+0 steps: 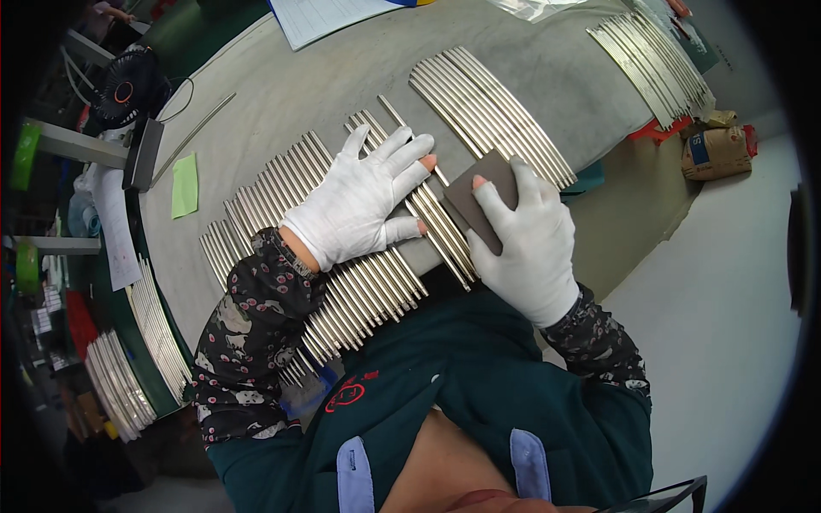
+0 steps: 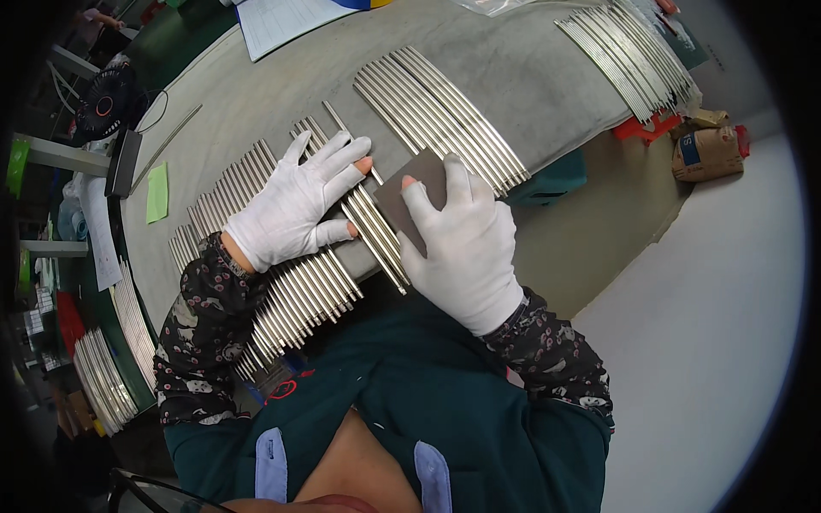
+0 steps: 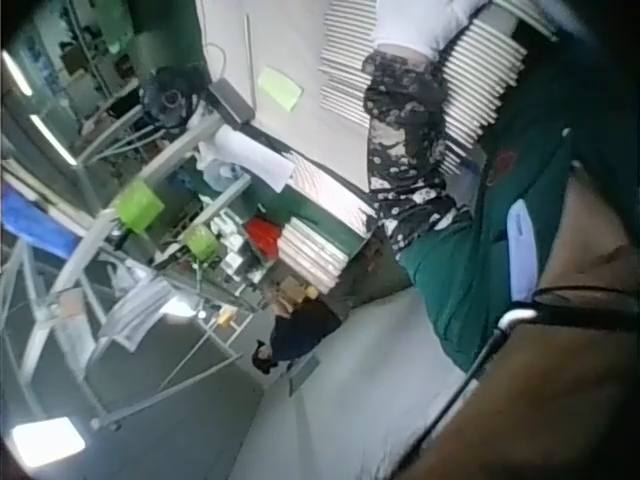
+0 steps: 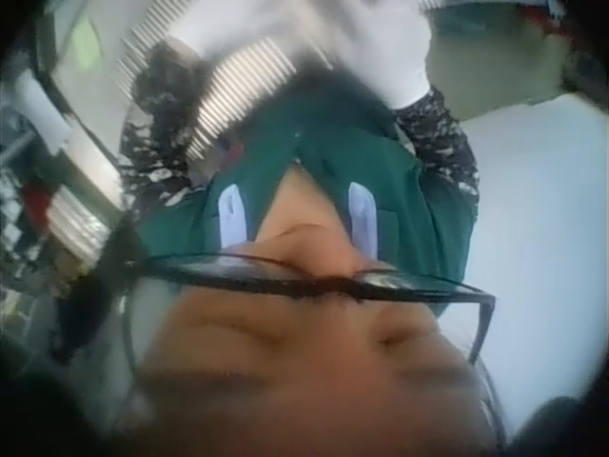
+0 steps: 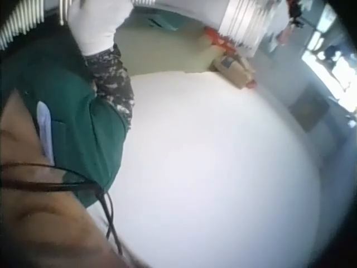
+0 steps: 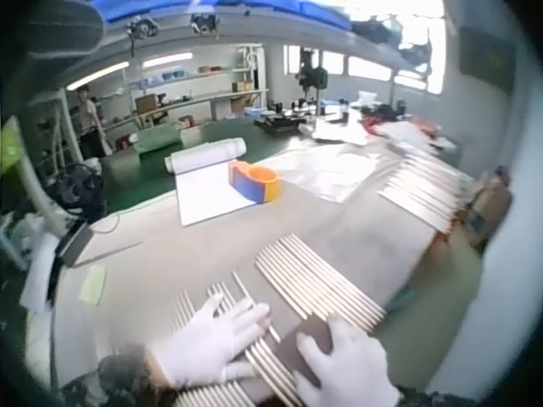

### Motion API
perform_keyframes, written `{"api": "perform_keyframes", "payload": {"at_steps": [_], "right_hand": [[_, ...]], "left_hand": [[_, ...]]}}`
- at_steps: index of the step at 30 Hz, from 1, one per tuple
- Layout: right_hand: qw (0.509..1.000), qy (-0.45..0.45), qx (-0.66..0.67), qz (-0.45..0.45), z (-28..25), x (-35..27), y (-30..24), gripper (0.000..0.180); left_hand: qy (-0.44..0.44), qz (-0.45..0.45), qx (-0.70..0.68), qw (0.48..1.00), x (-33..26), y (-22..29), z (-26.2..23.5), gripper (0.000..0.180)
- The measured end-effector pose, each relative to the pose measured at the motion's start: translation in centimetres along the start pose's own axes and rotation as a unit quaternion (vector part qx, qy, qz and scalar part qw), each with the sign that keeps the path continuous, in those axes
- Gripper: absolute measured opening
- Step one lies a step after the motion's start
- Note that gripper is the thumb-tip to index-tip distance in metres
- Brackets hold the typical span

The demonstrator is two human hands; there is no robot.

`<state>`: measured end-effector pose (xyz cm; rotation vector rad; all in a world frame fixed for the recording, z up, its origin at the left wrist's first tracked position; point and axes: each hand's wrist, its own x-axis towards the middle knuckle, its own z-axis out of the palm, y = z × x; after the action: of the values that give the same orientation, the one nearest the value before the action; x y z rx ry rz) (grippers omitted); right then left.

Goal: Sanding the surfaces of thin metal rods using a sanding block.

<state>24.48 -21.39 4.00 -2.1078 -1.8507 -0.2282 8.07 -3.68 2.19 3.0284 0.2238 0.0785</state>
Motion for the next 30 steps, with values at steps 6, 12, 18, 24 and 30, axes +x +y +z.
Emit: {"api": "perform_keyframes", "payload": {"at_steps": [6, 12, 18, 24, 30], "right_hand": [[0.999, -0.032, 0.025, -0.010, -1.6, -2.9, 1.1, 0.056], [1.000, -0.020, 0.002, -0.013, -0.5, 0.4, -0.1, 0.050], [0.995, 0.077, 0.032, 0.047, -2.4, -3.7, 4.1, 0.060], [0.996, 0.065, 0.011, 0.063, -2.7, -5.0, 4.1, 0.062], [0.998, 0.022, 0.041, 0.040, -2.8, -5.3, 3.4, 0.062]], "left_hand": [[-0.004, 0.002, -0.004, 1.000, -0.2, 0.0, 0.1, 0.083], [-0.018, 0.004, 0.003, 1.000, -0.2, -0.4, -0.2, 0.081], [-0.014, 0.003, 0.017, 1.000, 0.6, -0.1, 0.3, 0.080], [-0.004, 0.012, 0.023, 1.000, 2.7, -0.4, 0.5, 0.080], [-0.002, 0.004, 0.025, 1.000, 4.0, 0.0, 0.8, 0.081]]}}
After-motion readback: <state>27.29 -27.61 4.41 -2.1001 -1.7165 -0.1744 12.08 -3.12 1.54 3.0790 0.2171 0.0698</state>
